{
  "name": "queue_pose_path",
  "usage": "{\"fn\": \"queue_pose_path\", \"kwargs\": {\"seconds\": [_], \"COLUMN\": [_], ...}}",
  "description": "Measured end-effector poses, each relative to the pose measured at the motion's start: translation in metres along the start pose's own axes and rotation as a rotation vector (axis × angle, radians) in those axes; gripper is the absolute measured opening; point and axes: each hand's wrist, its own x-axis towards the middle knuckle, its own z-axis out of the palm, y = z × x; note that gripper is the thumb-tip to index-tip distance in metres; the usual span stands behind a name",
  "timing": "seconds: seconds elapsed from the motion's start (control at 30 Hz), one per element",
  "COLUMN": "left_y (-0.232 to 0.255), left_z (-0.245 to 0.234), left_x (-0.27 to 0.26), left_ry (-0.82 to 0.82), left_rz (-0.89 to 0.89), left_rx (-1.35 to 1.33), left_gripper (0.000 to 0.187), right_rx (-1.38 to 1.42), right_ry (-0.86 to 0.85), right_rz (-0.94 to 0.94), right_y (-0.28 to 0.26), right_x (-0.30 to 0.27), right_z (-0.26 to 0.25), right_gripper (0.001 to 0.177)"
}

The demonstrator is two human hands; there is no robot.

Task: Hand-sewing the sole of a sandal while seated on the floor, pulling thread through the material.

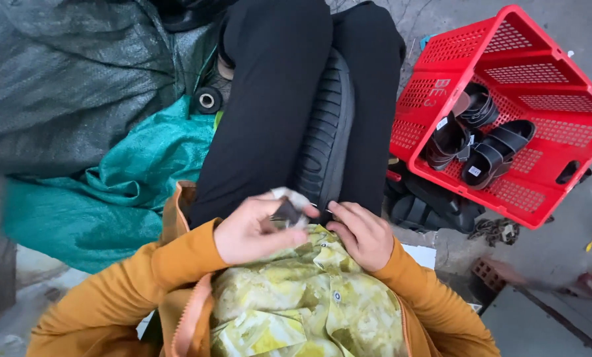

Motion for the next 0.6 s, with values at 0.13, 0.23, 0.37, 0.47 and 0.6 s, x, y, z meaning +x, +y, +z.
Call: {"fn": "queue_pose_path", "kwargs": {"seconds": [0.13,0.23,0.37,0.47,0.6], "left_y": [-0.035,-0.068,-0.049,-0.053,-0.052], "left_z": [-0.007,-0.014,0.006,0.013,0.023], "left_x": [-0.001,0.01,0.01,0.015,0.016], "left_ry": [-0.011,0.101,0.118,0.098,-0.1], "left_rz": [-0.25,-0.044,-0.013,0.356,0.706], "left_rx": [-0.246,0.5,0.682,0.997,1.243], "left_gripper": [0.015,0.026,0.033,0.03,0.016], "right_rx": [-0.077,-0.285,-0.527,-0.683,-0.356], "right_ry": [-0.002,-0.006,-0.122,-0.253,-0.453], "right_rz": [-0.002,-0.127,-0.215,-0.172,-0.134], "right_y": [-0.005,-0.009,-0.014,-0.01,-0.011], "right_x": [0.003,0.007,0.012,0.011,0.011], "right_z": [0.0,-0.01,-0.035,-0.078,-0.09], "right_gripper": [0.03,0.029,0.032,0.041,0.043]}}
